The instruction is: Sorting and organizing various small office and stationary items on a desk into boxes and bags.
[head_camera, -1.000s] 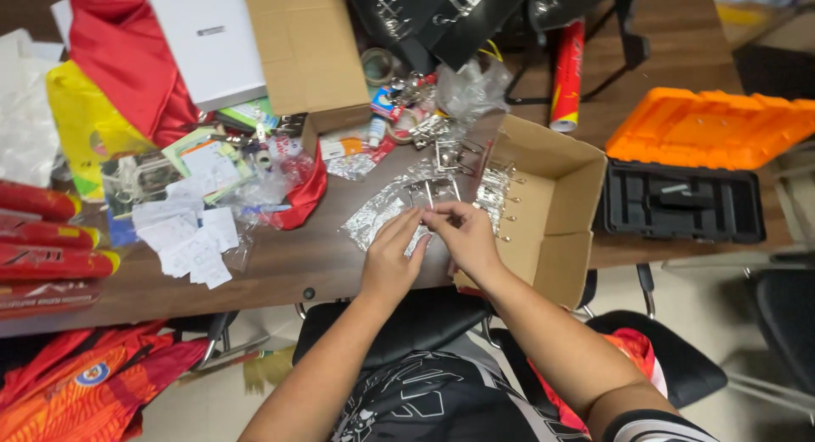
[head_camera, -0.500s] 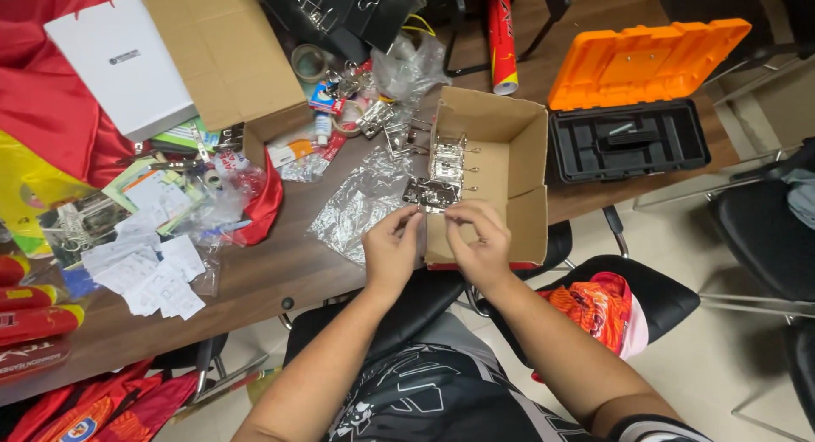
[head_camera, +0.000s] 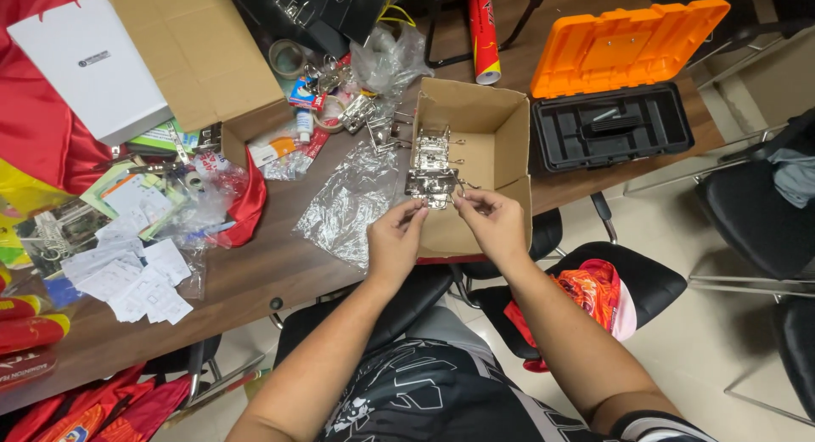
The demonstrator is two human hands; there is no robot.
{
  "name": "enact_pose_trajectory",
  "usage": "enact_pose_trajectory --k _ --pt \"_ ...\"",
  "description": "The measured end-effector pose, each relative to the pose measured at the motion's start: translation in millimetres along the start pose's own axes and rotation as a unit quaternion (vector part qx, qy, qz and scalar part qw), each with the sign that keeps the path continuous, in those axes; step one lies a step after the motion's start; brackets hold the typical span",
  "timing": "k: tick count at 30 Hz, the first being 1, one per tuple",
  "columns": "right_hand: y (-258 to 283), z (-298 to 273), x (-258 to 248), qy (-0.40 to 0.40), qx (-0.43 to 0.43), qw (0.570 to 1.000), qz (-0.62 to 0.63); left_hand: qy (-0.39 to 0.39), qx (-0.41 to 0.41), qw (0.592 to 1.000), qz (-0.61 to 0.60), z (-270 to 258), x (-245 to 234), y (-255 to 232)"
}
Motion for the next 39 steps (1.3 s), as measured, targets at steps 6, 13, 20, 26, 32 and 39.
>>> enact_pose_trajectory --k 6,13,20,26,32,39 --pt "-15 13 -7 0.029 0.047 0.998 -0.005 0.027 0.091 0.985 0.145 5 -10 -17" --pt "-49 36 -16 0.009 0.056 0.985 -0.164 0.018 0.065 0.99 0.121 5 -39 20" --pt "-179 80 -1 0.084 0.26 0.956 -0.106 0.007 0.027 0.994 0.108 -7 -56 22" --pt "-233 102 24 0.099 0.341 0.922 -0.155 0.004 0.008 0.995 0.097 -14 -69 23" --pt "-270 122 39 0.091 0.388 0.901 -0.168 -0.008 0.006 0.997 0.08 -19 -76 24" --pt "-256 119 46 0.08 0.418 0.896 -0.125 -0.017 0.006 0.996 0.084 -23 -83 19"
Point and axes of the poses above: each hand's wrist, its own z-axis towards the middle knuckle, its own x-axis out of the palm, y = z × x, the point moved 1 cm from there along z, towards the middle knuckle, and after that the axes turned 9 degrees about -y, right-handed, at the moved point
